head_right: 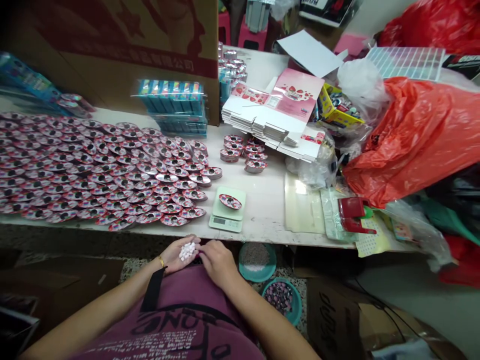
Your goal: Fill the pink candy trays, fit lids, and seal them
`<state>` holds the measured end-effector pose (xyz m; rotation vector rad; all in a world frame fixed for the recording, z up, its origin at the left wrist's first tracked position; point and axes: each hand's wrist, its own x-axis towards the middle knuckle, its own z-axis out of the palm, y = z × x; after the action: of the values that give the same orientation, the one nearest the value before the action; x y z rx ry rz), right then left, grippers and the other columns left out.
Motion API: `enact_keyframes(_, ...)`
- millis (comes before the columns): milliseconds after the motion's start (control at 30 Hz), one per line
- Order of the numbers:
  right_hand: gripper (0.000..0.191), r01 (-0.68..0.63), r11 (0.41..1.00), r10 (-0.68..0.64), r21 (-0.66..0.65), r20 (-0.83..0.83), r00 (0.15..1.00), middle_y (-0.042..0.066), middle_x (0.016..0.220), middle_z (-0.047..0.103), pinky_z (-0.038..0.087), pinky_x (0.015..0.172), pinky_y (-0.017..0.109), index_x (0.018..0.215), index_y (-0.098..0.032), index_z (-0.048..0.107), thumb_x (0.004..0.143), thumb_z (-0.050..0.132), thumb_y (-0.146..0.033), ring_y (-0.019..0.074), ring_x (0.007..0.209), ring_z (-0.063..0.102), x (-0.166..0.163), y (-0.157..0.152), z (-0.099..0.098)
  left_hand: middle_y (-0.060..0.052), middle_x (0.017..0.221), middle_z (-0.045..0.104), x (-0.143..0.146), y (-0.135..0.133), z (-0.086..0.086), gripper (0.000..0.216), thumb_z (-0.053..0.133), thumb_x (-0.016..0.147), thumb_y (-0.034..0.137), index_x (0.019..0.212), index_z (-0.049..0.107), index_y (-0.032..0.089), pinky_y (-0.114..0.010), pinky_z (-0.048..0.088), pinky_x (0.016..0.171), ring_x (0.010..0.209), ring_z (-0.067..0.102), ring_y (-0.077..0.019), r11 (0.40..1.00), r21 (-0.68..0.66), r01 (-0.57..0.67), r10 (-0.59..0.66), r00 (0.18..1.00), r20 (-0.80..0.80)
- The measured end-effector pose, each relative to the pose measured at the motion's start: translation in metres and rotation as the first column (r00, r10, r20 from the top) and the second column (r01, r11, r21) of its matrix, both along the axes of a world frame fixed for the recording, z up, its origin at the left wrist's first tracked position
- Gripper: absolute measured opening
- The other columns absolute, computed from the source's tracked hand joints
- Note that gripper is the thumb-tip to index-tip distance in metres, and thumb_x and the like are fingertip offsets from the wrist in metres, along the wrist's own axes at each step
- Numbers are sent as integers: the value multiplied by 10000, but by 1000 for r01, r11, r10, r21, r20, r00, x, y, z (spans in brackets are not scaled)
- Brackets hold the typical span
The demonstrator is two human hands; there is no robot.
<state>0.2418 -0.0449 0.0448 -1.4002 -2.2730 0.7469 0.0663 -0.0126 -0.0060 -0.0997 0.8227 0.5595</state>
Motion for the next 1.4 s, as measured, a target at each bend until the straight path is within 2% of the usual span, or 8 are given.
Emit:
enact_keyframes(200, 136, -200, 977, 165, 70, 341, 925, 64, 819, 551, 382, 669, 301, 849, -142, 563, 802, 437, -164, 176, 771, 457, -41, 15, 0, -26, 565, 588, 5, -3, 4, 130, 491, 746, 193, 664, 545, 108, -230, 452, 526, 523, 573, -121, 999, -34, -7, 9, 997, 78)
enact_keyframes(333, 160, -260, 962, 231, 81, 262, 937, 49, 798, 549, 371, 674, 291, 861, -169, 568, 823, 421, -221, 163, 771, 453, -31, 20, -1, -46, 574, 593, 2, -2, 5, 145, 476, 753, 191, 688, 554, 87, -235, 458, 532, 530, 579, -129, 998, -45, 50, -46, 995, 85)
enact_keyframes(533, 237, 213, 953, -240, 217, 107, 965, 86, 1003, 527, 349, 778, 322, 979, -178, 546, 846, 360, -236, 185, 926, 437, 17, 37, -9, -63, 596, 586, -7, 3, 8, 139, 485, 750, 202, 756, 562, 87, -151, 326, 348, 463, 534, -105, 997, -42, 67, -64, 995, 81)
enact_keyframes(733, 363, -78, 989, 11, 124, 467, 884, 85, 1246, 406, 348, 719, 343, 1160, -173, 442, 807, 369, -132, 209, 921, 416, 2, 83, -45, -35, 568, 546, -12, 3, 9, 119, 501, 742, 209, 755, 549, 101, -125, 235, 313, 422, 476, -75, 1000, -30, 7, -6, 1000, 16)
enact_keyframes(867, 327, -145, 986, 76, 81, 556, 827, 86, 1242, 412, 332, 733, 356, 1096, -145, 503, 796, 373, -133, 226, 960, 389, -2, 109, -52, -25, 562, 538, -10, 1, 8, 121, 521, 727, 203, 775, 546, 95, -120, 216, 307, 419, 467, -69, 999, -34, -1, 1, 1000, -25)
enact_keyframes(1200, 341, 16, 981, -132, 194, 601, 788, 45, 1270, 390, 279, 787, 349, 1137, -209, 471, 829, 333, -166, 213, 999, 377, 104, 96, -22, -19, 557, 523, 6, 10, 16, 103, 525, 725, 195, 756, 542, 98, -111, 219, 306, 416, 456, -55, 998, -34, 58, -59, 998, -29)
enact_keyframes(1300, 379, 208, 910, -387, 360, 553, 737, 78, 1279, 367, 243, 837, 368, 1210, -205, 391, 834, 353, -237, 244, 1099, 299, 130, 99, -2, -19, 551, 520, 12, 12, 17, 105, 520, 728, 199, 752, 542, 99, -114, 217, 304, 409, 451, -57, 998, -37, 54, -55, 998, -30)
enact_keyframes(1400, 378, 376, 854, -520, 361, 552, 652, 108, 1156, 471, 276, 779, 361, 1170, -184, 422, 801, 421, -264, 258, 1017, 369, 151, 109, 10, -26, 562, 531, 11, 10, 18, 115, 514, 732, 213, 757, 542, 104, -119, 214, 304, 407, 453, -62, 998, -40, 38, -39, 999, -19)
